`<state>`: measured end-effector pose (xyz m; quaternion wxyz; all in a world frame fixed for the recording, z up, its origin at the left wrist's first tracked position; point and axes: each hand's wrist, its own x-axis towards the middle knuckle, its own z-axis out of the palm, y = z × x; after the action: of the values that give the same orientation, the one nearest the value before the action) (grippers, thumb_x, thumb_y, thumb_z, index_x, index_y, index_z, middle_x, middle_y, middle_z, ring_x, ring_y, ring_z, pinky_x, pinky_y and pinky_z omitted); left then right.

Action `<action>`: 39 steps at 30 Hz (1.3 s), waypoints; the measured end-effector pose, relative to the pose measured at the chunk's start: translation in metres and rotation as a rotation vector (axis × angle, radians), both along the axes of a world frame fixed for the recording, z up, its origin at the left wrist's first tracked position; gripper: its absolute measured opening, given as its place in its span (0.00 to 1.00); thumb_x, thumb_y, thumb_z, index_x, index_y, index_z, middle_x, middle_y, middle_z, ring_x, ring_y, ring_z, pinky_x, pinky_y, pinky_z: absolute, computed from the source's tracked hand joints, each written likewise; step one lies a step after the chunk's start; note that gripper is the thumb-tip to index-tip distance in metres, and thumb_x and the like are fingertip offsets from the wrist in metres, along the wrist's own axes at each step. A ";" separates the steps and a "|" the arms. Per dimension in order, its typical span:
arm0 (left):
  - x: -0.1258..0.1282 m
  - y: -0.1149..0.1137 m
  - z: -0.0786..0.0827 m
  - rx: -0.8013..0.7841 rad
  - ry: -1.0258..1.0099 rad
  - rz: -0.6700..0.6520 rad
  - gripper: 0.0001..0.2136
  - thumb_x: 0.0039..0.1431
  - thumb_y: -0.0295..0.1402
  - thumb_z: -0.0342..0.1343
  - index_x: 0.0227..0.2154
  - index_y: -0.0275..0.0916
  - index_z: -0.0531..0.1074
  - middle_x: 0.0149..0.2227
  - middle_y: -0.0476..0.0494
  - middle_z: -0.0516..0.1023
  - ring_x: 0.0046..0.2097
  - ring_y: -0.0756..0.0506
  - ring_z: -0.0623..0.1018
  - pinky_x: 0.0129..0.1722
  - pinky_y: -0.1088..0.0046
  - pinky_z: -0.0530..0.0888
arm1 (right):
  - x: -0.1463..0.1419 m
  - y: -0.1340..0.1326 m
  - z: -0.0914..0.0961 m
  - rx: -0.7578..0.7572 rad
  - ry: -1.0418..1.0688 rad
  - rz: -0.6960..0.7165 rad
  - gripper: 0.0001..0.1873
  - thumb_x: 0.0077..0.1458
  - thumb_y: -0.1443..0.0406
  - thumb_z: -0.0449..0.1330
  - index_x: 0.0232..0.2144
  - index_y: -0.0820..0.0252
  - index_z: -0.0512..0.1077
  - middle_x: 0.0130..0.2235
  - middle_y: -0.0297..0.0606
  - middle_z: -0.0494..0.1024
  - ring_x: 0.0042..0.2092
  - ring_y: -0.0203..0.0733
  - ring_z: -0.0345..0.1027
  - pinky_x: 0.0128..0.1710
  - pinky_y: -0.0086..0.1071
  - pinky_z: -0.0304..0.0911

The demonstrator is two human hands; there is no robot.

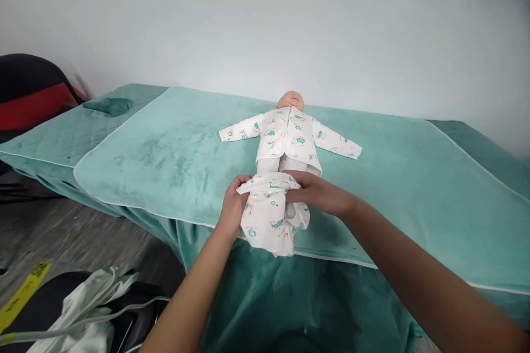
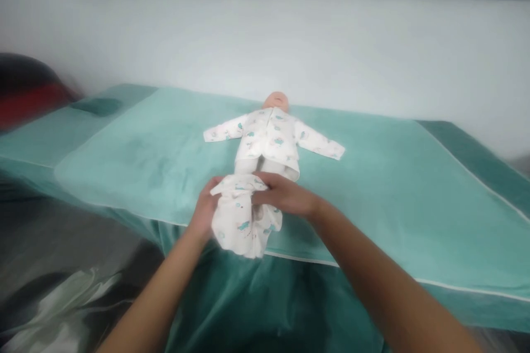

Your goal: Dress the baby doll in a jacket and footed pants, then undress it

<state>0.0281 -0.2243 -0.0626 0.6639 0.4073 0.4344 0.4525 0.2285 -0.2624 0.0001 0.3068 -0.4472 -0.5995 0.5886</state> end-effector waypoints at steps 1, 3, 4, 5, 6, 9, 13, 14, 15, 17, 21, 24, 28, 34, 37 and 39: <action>-0.002 -0.004 0.000 0.009 0.006 0.020 0.14 0.39 0.31 0.64 0.31 0.39 0.69 0.28 0.54 0.75 0.29 0.51 0.72 0.28 0.78 0.66 | -0.002 0.001 -0.002 -0.016 0.024 -0.013 0.17 0.54 0.61 0.62 0.47 0.59 0.74 0.41 0.37 0.79 0.44 0.46 0.73 0.42 0.36 0.66; -0.009 -0.011 -0.003 0.016 -0.020 0.043 0.14 0.40 0.31 0.64 0.33 0.39 0.71 0.29 0.54 0.76 0.29 0.51 0.73 0.29 0.77 0.67 | -0.008 0.004 -0.005 -0.031 0.008 -0.016 0.16 0.53 0.64 0.61 0.45 0.59 0.74 0.39 0.37 0.79 0.42 0.45 0.73 0.41 0.36 0.66; -0.013 -0.013 -0.005 0.014 -0.051 0.024 0.15 0.40 0.31 0.64 0.34 0.40 0.72 0.30 0.53 0.77 0.30 0.49 0.74 0.30 0.76 0.68 | -0.012 0.005 -0.005 -0.030 -0.026 -0.010 0.14 0.53 0.65 0.60 0.43 0.59 0.74 0.38 0.36 0.79 0.41 0.45 0.73 0.40 0.36 0.66; -0.018 -0.015 -0.007 0.008 -0.084 -0.025 0.16 0.39 0.31 0.65 0.36 0.40 0.74 0.31 0.51 0.78 0.32 0.47 0.76 0.32 0.74 0.69 | -0.015 0.006 -0.004 -0.022 -0.074 -0.012 0.12 0.53 0.65 0.59 0.41 0.59 0.74 0.37 0.36 0.79 0.40 0.44 0.72 0.39 0.35 0.66; -0.023 -0.016 -0.008 -0.005 -0.109 -0.095 0.19 0.38 0.30 0.65 0.38 0.39 0.76 0.33 0.48 0.80 0.35 0.45 0.77 0.35 0.72 0.71 | -0.019 0.007 -0.003 -0.003 -0.123 -0.025 0.11 0.53 0.65 0.58 0.40 0.59 0.74 0.36 0.35 0.79 0.40 0.44 0.72 0.38 0.35 0.65; -0.037 -0.016 -0.008 -0.071 -0.110 -0.263 0.23 0.34 0.28 0.67 0.40 0.36 0.79 0.37 0.41 0.83 0.41 0.38 0.79 0.41 0.66 0.73 | -0.026 0.008 0.001 0.048 -0.212 -0.028 0.09 0.52 0.64 0.59 0.36 0.59 0.75 0.36 0.35 0.79 0.39 0.43 0.71 0.37 0.34 0.64; -0.037 -0.011 -0.002 -0.053 -0.185 -0.082 0.19 0.39 0.29 0.65 0.39 0.36 0.80 0.40 0.40 0.83 0.43 0.38 0.80 0.44 0.65 0.74 | -0.023 0.011 -0.002 -0.054 -0.121 0.122 0.08 0.50 0.62 0.64 0.34 0.59 0.77 0.34 0.34 0.80 0.37 0.43 0.72 0.36 0.33 0.64; -0.034 -0.010 0.001 -0.034 -0.213 -0.048 0.18 0.40 0.29 0.64 0.39 0.36 0.80 0.40 0.41 0.83 0.44 0.38 0.80 0.44 0.66 0.74 | -0.021 0.012 -0.005 -0.083 -0.068 0.131 0.10 0.50 0.62 0.65 0.35 0.60 0.77 0.35 0.34 0.80 0.38 0.43 0.73 0.38 0.34 0.64; -0.031 -0.008 0.003 -0.020 -0.230 -0.033 0.18 0.40 0.29 0.64 0.38 0.36 0.80 0.39 0.41 0.83 0.44 0.39 0.80 0.44 0.66 0.75 | -0.019 0.014 -0.008 -0.105 -0.006 0.129 0.12 0.49 0.61 0.66 0.36 0.60 0.78 0.36 0.35 0.81 0.40 0.44 0.73 0.40 0.34 0.65; -0.024 -0.005 0.007 -0.007 -0.242 -0.026 0.15 0.41 0.30 0.63 0.37 0.36 0.80 0.38 0.42 0.83 0.43 0.39 0.81 0.44 0.66 0.75 | -0.015 0.017 -0.014 -0.129 0.113 0.123 0.17 0.48 0.60 0.68 0.41 0.60 0.78 0.39 0.36 0.81 0.42 0.45 0.74 0.43 0.36 0.66; -0.013 0.001 0.010 -0.031 -0.305 -0.021 0.11 0.42 0.33 0.63 0.32 0.37 0.78 0.34 0.44 0.83 0.43 0.38 0.81 0.44 0.65 0.77 | -0.012 0.021 -0.020 -0.126 0.163 0.107 0.24 0.49 0.59 0.70 0.49 0.59 0.76 0.42 0.37 0.81 0.44 0.44 0.75 0.45 0.36 0.67; -0.012 0.004 0.005 -0.070 -0.332 -0.046 0.12 0.41 0.32 0.63 0.32 0.36 0.78 0.34 0.44 0.83 0.45 0.37 0.81 0.46 0.63 0.77 | -0.014 0.020 -0.019 -0.118 0.101 0.121 0.26 0.49 0.57 0.70 0.50 0.59 0.76 0.43 0.37 0.81 0.43 0.44 0.74 0.44 0.36 0.67; -0.018 0.002 -0.001 -0.069 -0.332 -0.045 0.13 0.43 0.33 0.62 0.35 0.36 0.79 0.35 0.42 0.83 0.46 0.36 0.81 0.48 0.62 0.76 | -0.018 0.019 -0.017 -0.108 0.050 0.086 0.20 0.48 0.57 0.70 0.43 0.60 0.78 0.40 0.37 0.81 0.41 0.44 0.74 0.44 0.36 0.66; -0.031 -0.006 -0.009 -0.074 -0.156 -0.244 0.21 0.37 0.26 0.68 0.40 0.35 0.80 0.38 0.41 0.83 0.39 0.41 0.81 0.40 0.68 0.75 | -0.019 0.019 -0.024 -0.170 0.291 -0.032 0.16 0.48 0.60 0.68 0.38 0.62 0.79 0.37 0.40 0.82 0.41 0.46 0.75 0.42 0.37 0.67; -0.031 -0.005 -0.010 -0.095 -0.174 -0.197 0.20 0.40 0.27 0.66 0.42 0.35 0.79 0.36 0.42 0.83 0.36 0.43 0.80 0.37 0.71 0.73 | -0.019 0.017 -0.029 -0.195 0.360 0.021 0.18 0.46 0.59 0.68 0.39 0.63 0.79 0.37 0.41 0.81 0.41 0.46 0.74 0.41 0.36 0.67; -0.028 -0.003 -0.009 -0.083 -0.235 -0.135 0.18 0.41 0.27 0.63 0.39 0.36 0.79 0.36 0.44 0.83 0.38 0.43 0.80 0.38 0.71 0.74 | -0.021 0.015 -0.028 -0.194 0.324 0.048 0.18 0.46 0.59 0.68 0.39 0.63 0.78 0.37 0.40 0.81 0.40 0.44 0.74 0.41 0.35 0.66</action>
<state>0.0000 -0.2270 -0.0713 0.7554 0.3517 0.3436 0.4332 0.2072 -0.2474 -0.0276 0.3408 -0.3598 -0.4934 0.7149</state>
